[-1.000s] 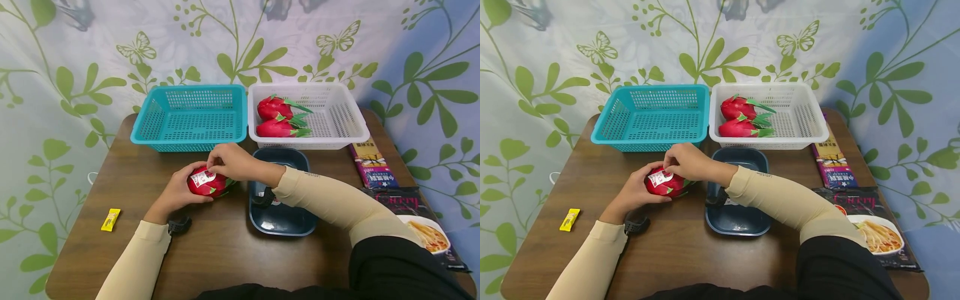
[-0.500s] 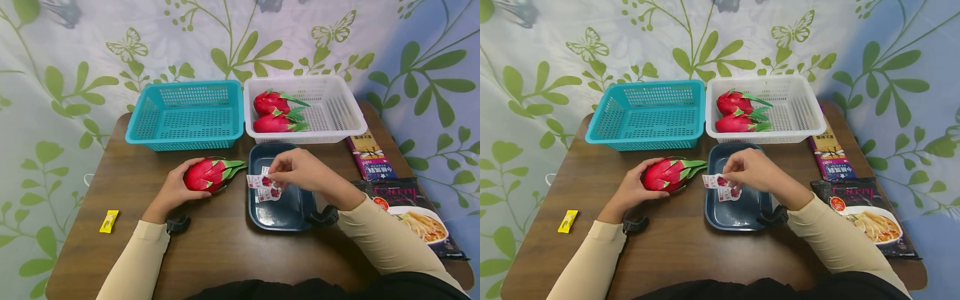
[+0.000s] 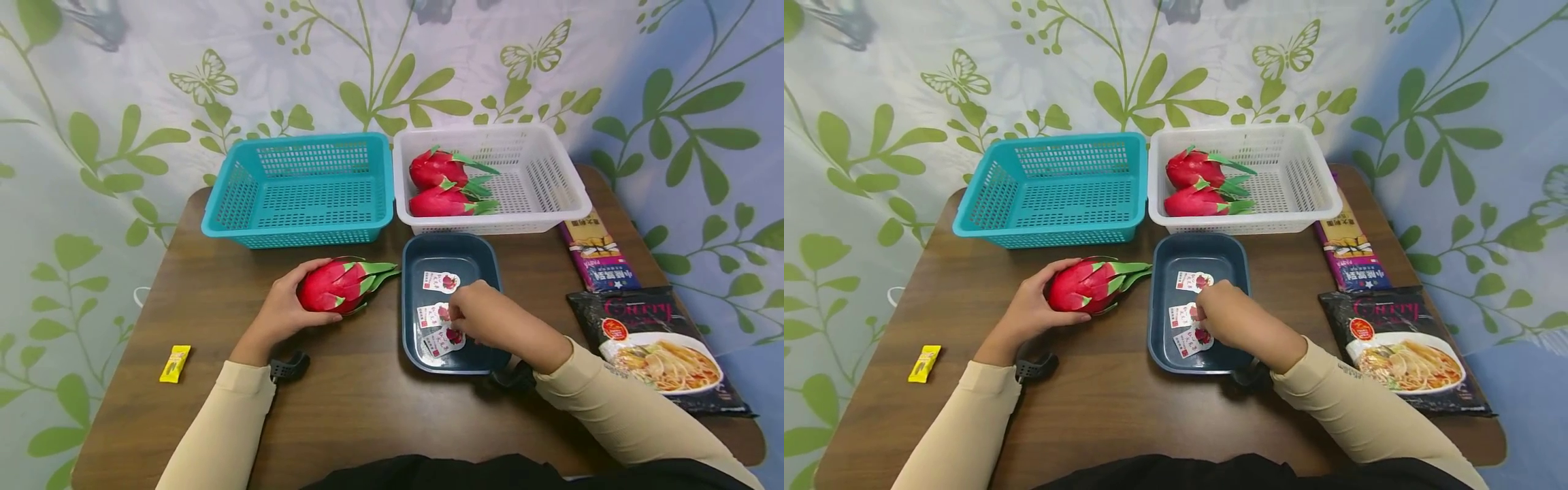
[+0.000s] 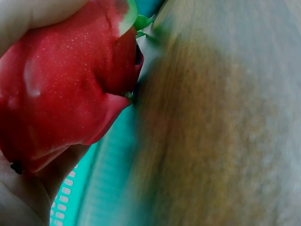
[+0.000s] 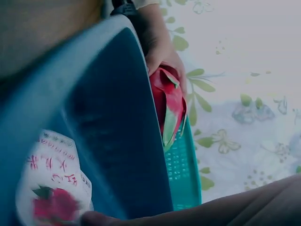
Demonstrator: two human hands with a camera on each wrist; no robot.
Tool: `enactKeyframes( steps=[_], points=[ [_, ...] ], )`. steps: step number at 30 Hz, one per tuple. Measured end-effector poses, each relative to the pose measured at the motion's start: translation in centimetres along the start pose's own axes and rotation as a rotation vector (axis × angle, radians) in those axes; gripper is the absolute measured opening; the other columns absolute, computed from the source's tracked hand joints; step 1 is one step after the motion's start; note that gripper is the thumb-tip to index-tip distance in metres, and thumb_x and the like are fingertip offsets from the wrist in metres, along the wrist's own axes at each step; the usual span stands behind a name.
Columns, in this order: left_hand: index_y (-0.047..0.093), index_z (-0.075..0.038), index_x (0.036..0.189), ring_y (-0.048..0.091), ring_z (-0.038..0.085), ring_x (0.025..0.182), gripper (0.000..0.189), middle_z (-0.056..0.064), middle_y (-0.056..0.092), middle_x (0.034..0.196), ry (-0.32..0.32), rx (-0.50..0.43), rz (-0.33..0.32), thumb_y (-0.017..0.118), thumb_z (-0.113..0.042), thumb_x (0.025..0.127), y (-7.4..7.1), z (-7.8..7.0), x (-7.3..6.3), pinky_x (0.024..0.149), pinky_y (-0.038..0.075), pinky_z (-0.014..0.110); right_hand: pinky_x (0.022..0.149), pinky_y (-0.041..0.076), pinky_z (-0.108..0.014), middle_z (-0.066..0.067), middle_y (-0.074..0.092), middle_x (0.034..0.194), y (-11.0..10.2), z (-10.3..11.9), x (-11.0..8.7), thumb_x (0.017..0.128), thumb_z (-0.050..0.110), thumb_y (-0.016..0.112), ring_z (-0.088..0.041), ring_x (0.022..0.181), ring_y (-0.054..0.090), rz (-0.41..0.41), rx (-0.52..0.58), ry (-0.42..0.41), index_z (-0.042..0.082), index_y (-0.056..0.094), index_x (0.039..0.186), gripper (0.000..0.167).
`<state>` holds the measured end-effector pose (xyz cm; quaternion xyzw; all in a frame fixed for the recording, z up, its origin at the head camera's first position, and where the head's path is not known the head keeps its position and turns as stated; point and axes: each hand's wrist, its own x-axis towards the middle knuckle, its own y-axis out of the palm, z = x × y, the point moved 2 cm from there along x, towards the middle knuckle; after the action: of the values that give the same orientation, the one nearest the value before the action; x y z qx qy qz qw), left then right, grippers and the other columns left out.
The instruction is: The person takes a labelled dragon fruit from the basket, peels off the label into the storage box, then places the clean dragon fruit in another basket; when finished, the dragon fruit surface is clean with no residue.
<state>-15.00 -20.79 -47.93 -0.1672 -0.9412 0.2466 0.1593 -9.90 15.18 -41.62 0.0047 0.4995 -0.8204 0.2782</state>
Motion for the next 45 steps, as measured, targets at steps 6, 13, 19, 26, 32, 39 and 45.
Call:
enactKeyframes(
  steps=[6,13,19,26,32,39,45],
  points=[
    [0.052,-0.030,0.152,0.051,0.026,0.129,0.096,-0.002,0.056,0.146,0.003,0.015,-0.005,0.102,-0.024,0.070,-0.1,0.1,0.2,0.089,0.059,0.051,0.060,0.061,-0.030,0.000,0.068,0.073,0.0,0.1,-0.6,0.091,0.009,0.084,-0.009,0.059,0.062,-0.045,-0.136,-0.008,0.005,0.080,0.090,0.006],
    [0.051,-0.029,0.152,0.051,0.026,0.130,0.096,-0.002,0.056,0.146,0.003,0.010,-0.004,0.102,-0.023,0.070,0.0,0.0,0.1,0.089,0.059,0.051,0.063,0.061,-0.032,-0.006,0.072,0.087,-2.2,-2.5,-1.8,0.099,0.019,0.078,-0.019,0.070,0.069,-0.398,0.300,-0.020,0.006,0.076,0.106,0.015],
    [0.051,-0.027,0.153,0.050,0.028,0.132,0.096,0.000,0.055,0.147,-0.029,0.004,0.000,0.101,-0.024,0.071,-0.1,-0.1,-0.2,0.089,0.059,0.050,0.059,0.058,-0.026,-0.014,0.058,0.093,-2.4,-7.0,-1.2,0.100,0.026,0.076,-0.020,0.071,0.060,-0.937,1.301,0.095,0.002,0.057,0.118,0.035],
    [0.054,-0.024,0.151,0.050,0.029,0.130,0.094,0.000,0.056,0.144,-0.090,-0.033,-0.010,0.101,-0.024,0.070,-1.4,-0.7,-0.6,0.086,0.061,0.048,0.083,0.057,-0.030,-0.009,0.055,0.111,-3.1,-9.9,1.5,0.096,0.033,0.079,-0.021,0.098,0.057,-0.880,1.749,0.235,0.008,0.052,0.136,0.055],
    [0.058,-0.020,0.148,0.056,0.026,0.124,0.092,-0.001,0.061,0.139,0.041,-0.075,-0.014,0.102,-0.012,0.067,-2.9,-2.9,-0.3,0.084,0.061,0.037,0.096,0.056,-0.034,-0.015,0.058,0.130,-3.8,-10.5,3.3,0.100,0.018,0.074,-0.024,0.106,0.062,-0.908,1.834,0.061,0.006,0.053,0.143,0.049],
    [0.060,-0.014,0.146,0.056,0.022,0.125,0.099,-0.001,0.061,0.140,0.212,0.020,0.027,0.105,-0.009,0.058,-4.2,-8.3,1.0,0.083,0.060,0.032,0.090,0.059,-0.034,-0.020,0.060,0.133,-3.7,-11.0,3.8,0.101,0.002,0.068,-0.024,0.097,0.070,-0.993,1.876,-0.068,-0.001,0.055,0.136,0.038],
    [0.061,-0.015,0.146,0.056,0.019,0.127,0.093,-0.004,0.062,0.140,0.344,0.033,0.024,0.103,-0.015,0.064,-3.5,-13.8,4.7,0.087,0.060,0.037,0.091,0.058,-0.035,-0.022,0.059,0.133,-3.4,-11.1,4.1,0.098,0.003,0.071,-0.024,0.092,0.073,-0.998,1.860,-0.069,-0.001,0.054,0.133,0.039]
  ],
)
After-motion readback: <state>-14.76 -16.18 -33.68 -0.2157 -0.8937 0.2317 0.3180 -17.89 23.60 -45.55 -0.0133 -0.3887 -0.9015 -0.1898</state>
